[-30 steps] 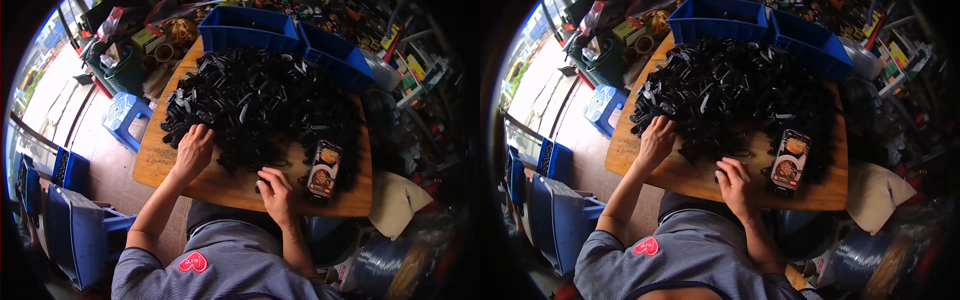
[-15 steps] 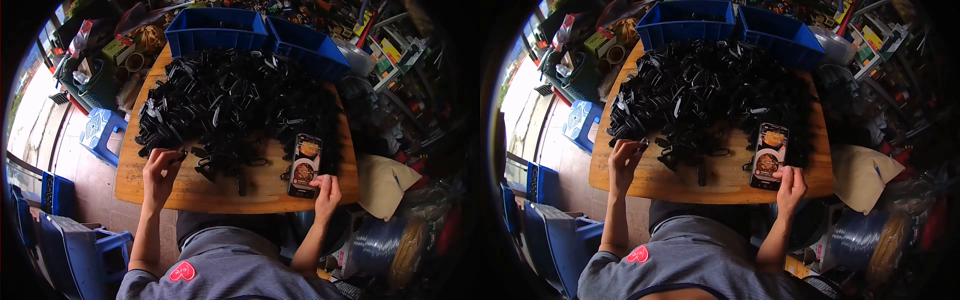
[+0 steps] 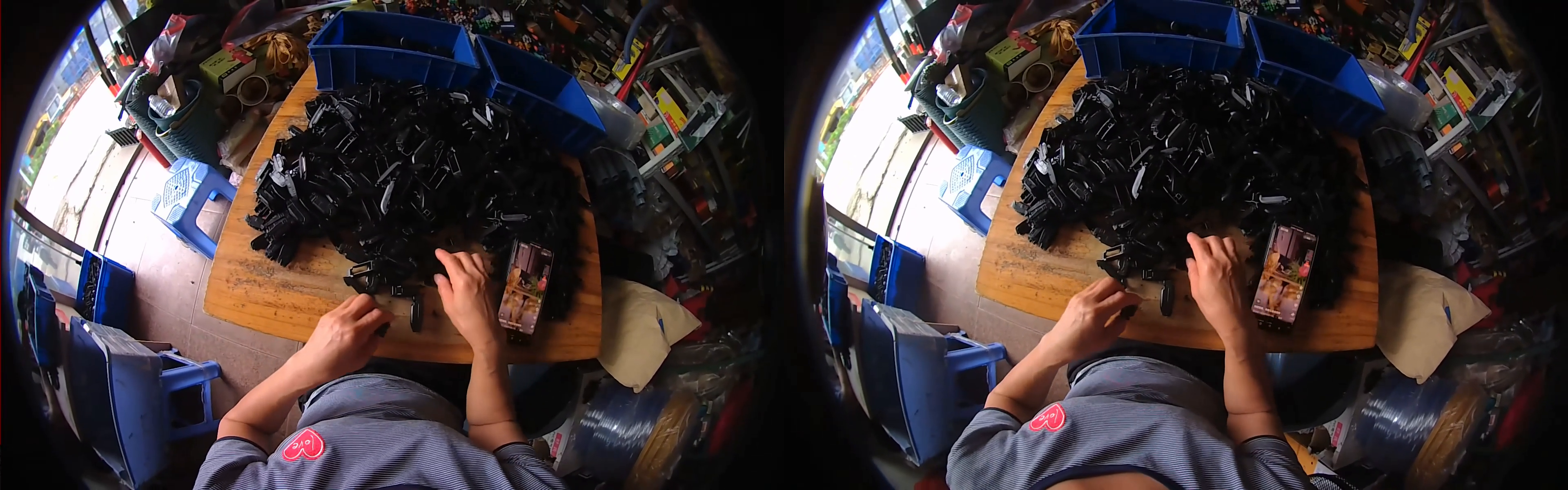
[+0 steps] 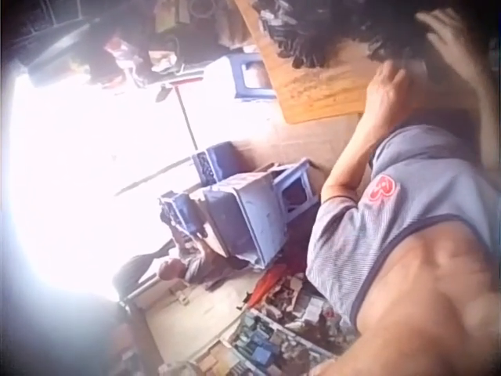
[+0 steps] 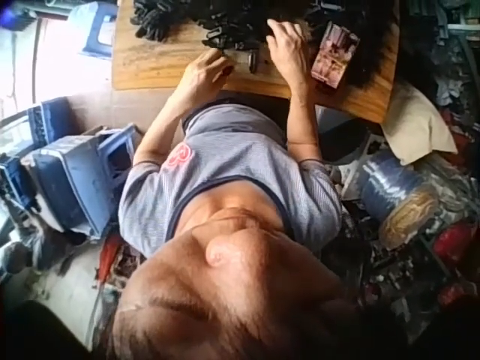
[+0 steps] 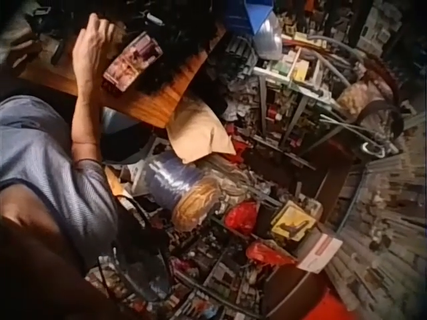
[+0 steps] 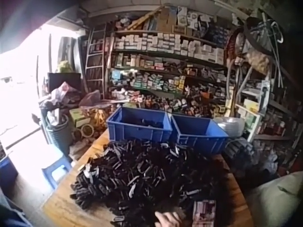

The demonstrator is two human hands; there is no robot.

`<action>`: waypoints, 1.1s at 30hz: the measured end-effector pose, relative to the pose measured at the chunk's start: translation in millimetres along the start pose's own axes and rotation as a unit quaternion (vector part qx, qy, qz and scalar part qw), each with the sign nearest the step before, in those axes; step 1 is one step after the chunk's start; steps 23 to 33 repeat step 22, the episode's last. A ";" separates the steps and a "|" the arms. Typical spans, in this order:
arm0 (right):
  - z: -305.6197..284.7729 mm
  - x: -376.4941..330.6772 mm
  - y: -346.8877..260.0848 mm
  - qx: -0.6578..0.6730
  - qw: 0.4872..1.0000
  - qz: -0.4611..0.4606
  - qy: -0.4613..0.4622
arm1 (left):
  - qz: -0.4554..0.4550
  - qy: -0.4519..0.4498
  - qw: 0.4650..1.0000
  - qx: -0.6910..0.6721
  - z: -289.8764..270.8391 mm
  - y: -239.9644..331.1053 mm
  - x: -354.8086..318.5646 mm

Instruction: Assembling small black plastic parts by snapping them together at a workbench.

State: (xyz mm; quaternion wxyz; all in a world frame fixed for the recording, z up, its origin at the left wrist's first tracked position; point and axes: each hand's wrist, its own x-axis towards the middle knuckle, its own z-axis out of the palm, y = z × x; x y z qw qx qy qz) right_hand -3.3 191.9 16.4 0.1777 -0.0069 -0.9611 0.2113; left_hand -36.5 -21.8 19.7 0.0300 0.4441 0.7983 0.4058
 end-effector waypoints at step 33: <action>2.3 -29.1 -10.8 0.648 0.742 0.167 0.020 | -0.128 -0.101 0.965 -0.205 5.3 -7.3 18.5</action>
